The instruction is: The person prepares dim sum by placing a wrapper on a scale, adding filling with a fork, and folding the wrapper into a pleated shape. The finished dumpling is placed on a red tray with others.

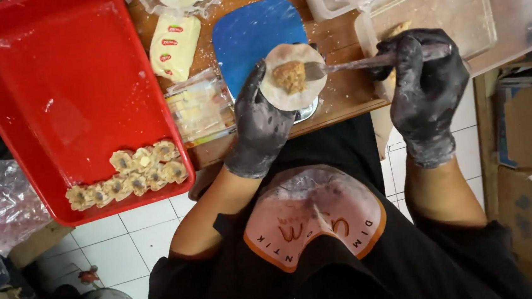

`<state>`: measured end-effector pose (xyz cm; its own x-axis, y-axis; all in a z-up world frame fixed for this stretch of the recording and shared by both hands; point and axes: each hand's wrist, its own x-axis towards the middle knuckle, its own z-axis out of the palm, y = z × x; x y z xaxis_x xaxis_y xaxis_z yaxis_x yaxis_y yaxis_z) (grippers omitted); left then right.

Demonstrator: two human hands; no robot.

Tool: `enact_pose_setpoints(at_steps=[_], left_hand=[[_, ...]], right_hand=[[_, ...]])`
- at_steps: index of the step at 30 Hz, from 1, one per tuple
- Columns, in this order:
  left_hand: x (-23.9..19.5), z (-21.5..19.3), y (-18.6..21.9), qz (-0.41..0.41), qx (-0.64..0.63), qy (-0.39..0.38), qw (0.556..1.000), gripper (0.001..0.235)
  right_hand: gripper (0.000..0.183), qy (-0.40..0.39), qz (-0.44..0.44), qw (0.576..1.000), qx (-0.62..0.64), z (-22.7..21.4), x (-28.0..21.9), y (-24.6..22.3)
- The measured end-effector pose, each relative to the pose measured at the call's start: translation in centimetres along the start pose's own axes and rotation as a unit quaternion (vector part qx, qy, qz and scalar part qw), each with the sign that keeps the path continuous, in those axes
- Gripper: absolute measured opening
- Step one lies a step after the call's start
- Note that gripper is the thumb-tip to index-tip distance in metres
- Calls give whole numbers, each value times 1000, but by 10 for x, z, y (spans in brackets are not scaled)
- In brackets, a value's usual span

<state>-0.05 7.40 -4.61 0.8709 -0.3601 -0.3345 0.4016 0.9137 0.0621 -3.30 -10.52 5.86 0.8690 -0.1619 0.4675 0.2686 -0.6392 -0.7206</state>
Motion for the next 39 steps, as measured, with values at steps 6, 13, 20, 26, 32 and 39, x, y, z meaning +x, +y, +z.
enact_pose_setpoints(at_steps=[6, 13, 20, 26, 32, 39], left_hand=[[0, -13, 3, 6, 28, -19, 999, 40], [-6, -76, 3, 261, 360, -107, 889, 70], [-18, -4, 19, 4, -4, 11, 1000, 37], [-3, -43, 17, 110, 43, 34, 992, 24], [-1, -25, 26, 25, -29, 82, 996, 29], [-9, -11, 35, 28, -12, 83, 996, 26]], right_hand=[[22, 11, -29, 999, -22, -13, -6, -1], [26, 48, 65, 986, 145, -13, 0, 5], [27, -26, 76, 990, 118, 22, 2, -6], [26, 10, 9, 1000, 1, 6, -1, -9], [25, 69, 124, 954, 265, 15, -4, 1], [43, 116, -162, 978, -54, 8, -12, 18]])
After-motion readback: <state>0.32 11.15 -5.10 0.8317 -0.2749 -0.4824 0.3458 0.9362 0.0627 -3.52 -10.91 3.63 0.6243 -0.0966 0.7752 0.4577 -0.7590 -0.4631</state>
